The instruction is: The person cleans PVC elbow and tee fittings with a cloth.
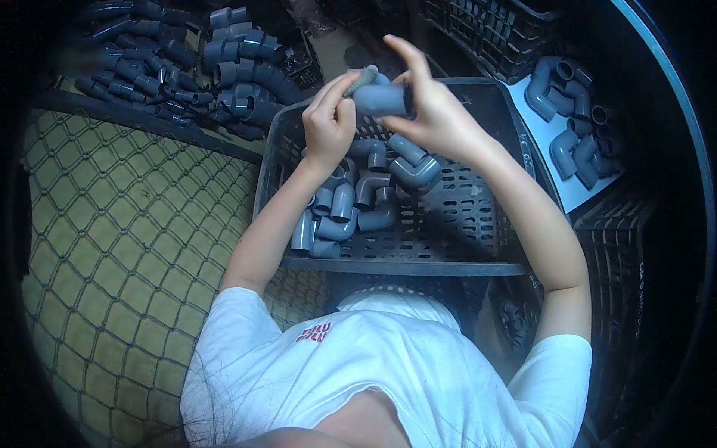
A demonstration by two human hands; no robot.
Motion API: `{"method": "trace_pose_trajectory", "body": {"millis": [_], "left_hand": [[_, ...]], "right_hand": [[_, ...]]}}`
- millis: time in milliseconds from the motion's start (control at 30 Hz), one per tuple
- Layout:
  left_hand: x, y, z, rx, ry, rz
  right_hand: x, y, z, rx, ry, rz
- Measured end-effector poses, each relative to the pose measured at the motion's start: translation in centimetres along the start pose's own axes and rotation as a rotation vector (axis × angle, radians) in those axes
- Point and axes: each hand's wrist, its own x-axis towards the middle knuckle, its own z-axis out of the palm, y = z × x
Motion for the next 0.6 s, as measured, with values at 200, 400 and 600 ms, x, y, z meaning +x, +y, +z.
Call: {"method": "trace_pose_trajectory", "body": {"millis": [200, 400, 600], "left_hand": [[0.0, 2.3, 0.6, -0.085, 0.069, -0.214], [0.2, 4.1, 1.2, -0.105, 0.069, -0.221], [-0.1, 4.5, 1.6, -0.056, -0.029, 0.064]], "right_hand": [[1.1, 0.5, 0.4, 0.559, 0.141, 0.246], [0.5, 1.0, 2.9, 0.603, 0.338, 0.220], [0.8, 1.1, 1.4, 0.648, 0.460, 0.613]]}}
